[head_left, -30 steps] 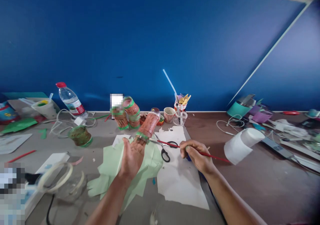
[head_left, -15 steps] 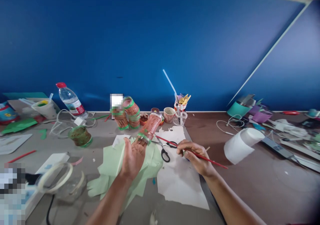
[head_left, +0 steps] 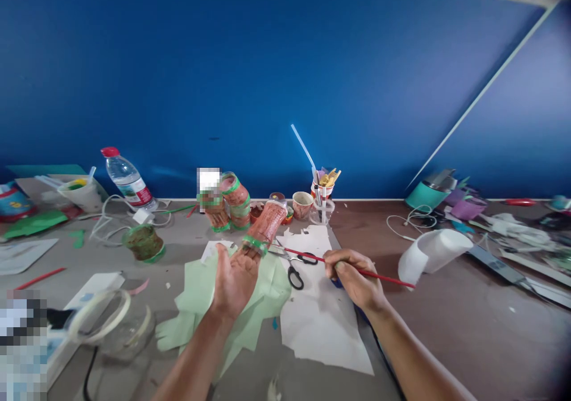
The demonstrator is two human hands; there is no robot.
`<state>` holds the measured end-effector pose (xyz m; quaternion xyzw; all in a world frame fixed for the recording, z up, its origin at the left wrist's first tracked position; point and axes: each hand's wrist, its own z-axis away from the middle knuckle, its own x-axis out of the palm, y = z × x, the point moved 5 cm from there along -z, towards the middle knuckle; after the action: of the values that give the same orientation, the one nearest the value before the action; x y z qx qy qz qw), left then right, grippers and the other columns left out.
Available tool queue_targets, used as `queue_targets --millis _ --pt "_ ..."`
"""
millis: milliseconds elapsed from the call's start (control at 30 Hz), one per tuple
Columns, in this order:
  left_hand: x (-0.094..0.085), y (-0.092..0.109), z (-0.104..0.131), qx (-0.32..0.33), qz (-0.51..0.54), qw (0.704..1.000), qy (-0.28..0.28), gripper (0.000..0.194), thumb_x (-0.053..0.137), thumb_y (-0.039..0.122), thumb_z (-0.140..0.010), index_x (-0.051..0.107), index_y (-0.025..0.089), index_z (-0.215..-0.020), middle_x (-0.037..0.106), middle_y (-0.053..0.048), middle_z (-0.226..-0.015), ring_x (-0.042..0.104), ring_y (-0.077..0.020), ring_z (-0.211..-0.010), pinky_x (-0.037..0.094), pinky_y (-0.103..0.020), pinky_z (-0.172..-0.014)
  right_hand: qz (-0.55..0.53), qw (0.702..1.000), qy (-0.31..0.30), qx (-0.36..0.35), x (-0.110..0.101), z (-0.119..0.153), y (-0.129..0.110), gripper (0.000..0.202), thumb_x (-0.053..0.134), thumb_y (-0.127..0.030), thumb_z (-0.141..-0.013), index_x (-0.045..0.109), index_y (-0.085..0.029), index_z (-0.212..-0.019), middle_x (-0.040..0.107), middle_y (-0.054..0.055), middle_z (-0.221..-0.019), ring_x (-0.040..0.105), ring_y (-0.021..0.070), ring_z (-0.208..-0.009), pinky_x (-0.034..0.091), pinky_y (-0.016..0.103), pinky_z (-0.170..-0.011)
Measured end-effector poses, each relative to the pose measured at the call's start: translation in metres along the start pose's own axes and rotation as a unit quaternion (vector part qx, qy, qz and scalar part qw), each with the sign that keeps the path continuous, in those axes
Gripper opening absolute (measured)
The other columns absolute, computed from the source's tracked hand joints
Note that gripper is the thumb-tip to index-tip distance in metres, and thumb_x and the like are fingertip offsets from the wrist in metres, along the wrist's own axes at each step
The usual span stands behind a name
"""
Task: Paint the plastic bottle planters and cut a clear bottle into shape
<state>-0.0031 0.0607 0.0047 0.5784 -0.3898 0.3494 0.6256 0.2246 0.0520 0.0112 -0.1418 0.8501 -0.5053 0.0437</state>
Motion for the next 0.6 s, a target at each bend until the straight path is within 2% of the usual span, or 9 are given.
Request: queue_targets --millis 100,233,367,500,600 --pt "-0.0028 -0.0045 0.0005 -0.022 -0.001 1.0 0.004 0.072 0.02 0.062 -0.093 0.066 0.01 -0.114 0.067 -0.016 -0.12 0.045 -0.0243 -0.131 0.023 -0.043 -0.116 0.007 1.0 -0.006 0.011 0.0046 0.0005 0.0014 0.018 0.056 -0.03 -0.088 0.071 -0.022 -0.092 0.066 0.005 -0.071 0.055 0.0166 -0.062 0.043 0.03 -0.055" --pt "-0.0043 -0.0014 -0.0009 -0.012 -0.001 1.0 -0.016 0.076 0.02 0.065 -0.091 0.066 0.009 -0.114 0.065 -0.017 -0.123 0.043 -0.0258 -0.133 0.024 -0.044 -0.115 0.041 0.998 -0.032 0.02 0.0101 0.0 -0.0028 0.017 0.056 -0.027 -0.087 0.072 -0.022 -0.09 0.065 0.005 -0.069 0.057 0.0173 -0.063 0.045 0.031 -0.057" --pt "-0.0065 0.0041 -0.0037 -0.017 0.019 0.999 -0.025 0.08 0.018 0.068 -0.089 0.065 0.01 -0.118 0.065 -0.017 -0.123 0.042 -0.0256 -0.134 0.024 -0.045 -0.115 0.044 0.999 -0.023 0.01 0.0051 -0.0014 -0.0043 0.016 0.058 -0.028 -0.085 0.072 -0.021 -0.083 0.062 0.004 -0.062 0.054 0.0174 -0.061 0.043 0.03 -0.055" --pt "-0.0078 0.0034 -0.0049 -0.03 0.036 0.998 -0.033 0.082 0.015 0.067 -0.09 0.065 0.009 -0.116 0.066 -0.018 -0.122 0.046 -0.0253 -0.131 0.023 -0.045 -0.115 0.01 1.0 -0.014 -0.006 0.0026 -0.0012 -0.0016 0.016 0.058 -0.03 -0.085 0.073 -0.022 -0.085 0.062 0.004 -0.064 0.053 0.0167 -0.06 0.042 0.03 -0.055" --pt "-0.0095 0.0018 -0.005 -0.036 0.044 0.998 -0.032 0.081 0.016 0.066 -0.09 0.065 0.008 -0.117 0.064 -0.018 -0.123 0.046 -0.0253 -0.131 0.022 -0.044 -0.116 0.029 0.999 -0.023 0.002 0.0041 -0.0006 0.0006 0.016 0.058 -0.028 -0.085 0.073 -0.023 -0.087 0.063 0.004 -0.066 0.055 0.0178 -0.063 0.043 0.031 -0.057"
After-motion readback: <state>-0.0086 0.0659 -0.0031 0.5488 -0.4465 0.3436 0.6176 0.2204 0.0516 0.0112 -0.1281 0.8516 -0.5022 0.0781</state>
